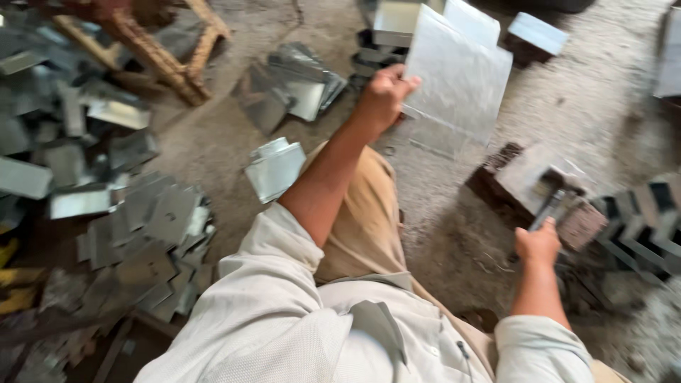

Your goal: The person sits on the floor and repeatedly hammers a stack of square metal plates placed on a brick. They adjust the stack and continue striking the metal with a hammer, surrounded by piles of similar metal pieces.

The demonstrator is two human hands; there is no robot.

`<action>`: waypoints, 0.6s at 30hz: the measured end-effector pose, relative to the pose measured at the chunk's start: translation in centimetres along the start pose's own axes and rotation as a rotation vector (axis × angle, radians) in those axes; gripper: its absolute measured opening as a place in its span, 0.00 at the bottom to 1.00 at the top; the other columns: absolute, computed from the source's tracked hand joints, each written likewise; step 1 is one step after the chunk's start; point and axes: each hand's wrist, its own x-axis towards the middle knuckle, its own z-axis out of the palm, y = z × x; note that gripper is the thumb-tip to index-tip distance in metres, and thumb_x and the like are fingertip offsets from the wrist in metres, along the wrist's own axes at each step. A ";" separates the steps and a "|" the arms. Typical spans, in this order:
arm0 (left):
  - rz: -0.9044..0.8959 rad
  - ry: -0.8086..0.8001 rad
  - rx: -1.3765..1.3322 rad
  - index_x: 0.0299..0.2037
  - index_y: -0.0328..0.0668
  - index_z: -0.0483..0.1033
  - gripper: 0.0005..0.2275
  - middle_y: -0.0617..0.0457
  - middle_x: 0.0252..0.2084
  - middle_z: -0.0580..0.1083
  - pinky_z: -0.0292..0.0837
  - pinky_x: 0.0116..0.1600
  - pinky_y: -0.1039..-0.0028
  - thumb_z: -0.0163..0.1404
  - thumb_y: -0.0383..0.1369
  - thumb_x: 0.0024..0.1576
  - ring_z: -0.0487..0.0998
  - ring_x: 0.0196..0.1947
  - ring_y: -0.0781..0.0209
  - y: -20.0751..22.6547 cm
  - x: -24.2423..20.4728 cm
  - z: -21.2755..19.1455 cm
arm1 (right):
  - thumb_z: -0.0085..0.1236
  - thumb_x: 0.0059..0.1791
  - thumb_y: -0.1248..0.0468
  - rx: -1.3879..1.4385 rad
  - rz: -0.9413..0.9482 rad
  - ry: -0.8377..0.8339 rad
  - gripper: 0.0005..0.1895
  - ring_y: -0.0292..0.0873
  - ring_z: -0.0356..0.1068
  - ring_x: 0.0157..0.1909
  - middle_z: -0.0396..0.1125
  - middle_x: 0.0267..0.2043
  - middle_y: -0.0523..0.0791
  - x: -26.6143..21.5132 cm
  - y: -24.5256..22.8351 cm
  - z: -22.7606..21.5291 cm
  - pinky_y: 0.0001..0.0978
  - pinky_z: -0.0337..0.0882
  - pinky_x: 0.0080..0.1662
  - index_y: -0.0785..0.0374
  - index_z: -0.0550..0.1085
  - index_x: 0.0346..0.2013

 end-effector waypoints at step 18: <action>-0.444 0.737 0.010 0.49 0.40 0.75 0.13 0.48 0.44 0.74 0.74 0.37 0.66 0.52 0.39 0.61 0.76 0.39 0.55 -16.1 -20.0 -31.9 | 0.68 0.47 0.50 -0.017 -0.045 -0.074 0.32 0.57 0.74 0.53 0.75 0.50 0.56 -4.5 -0.6 -4.5 0.46 0.70 0.55 0.66 0.76 0.60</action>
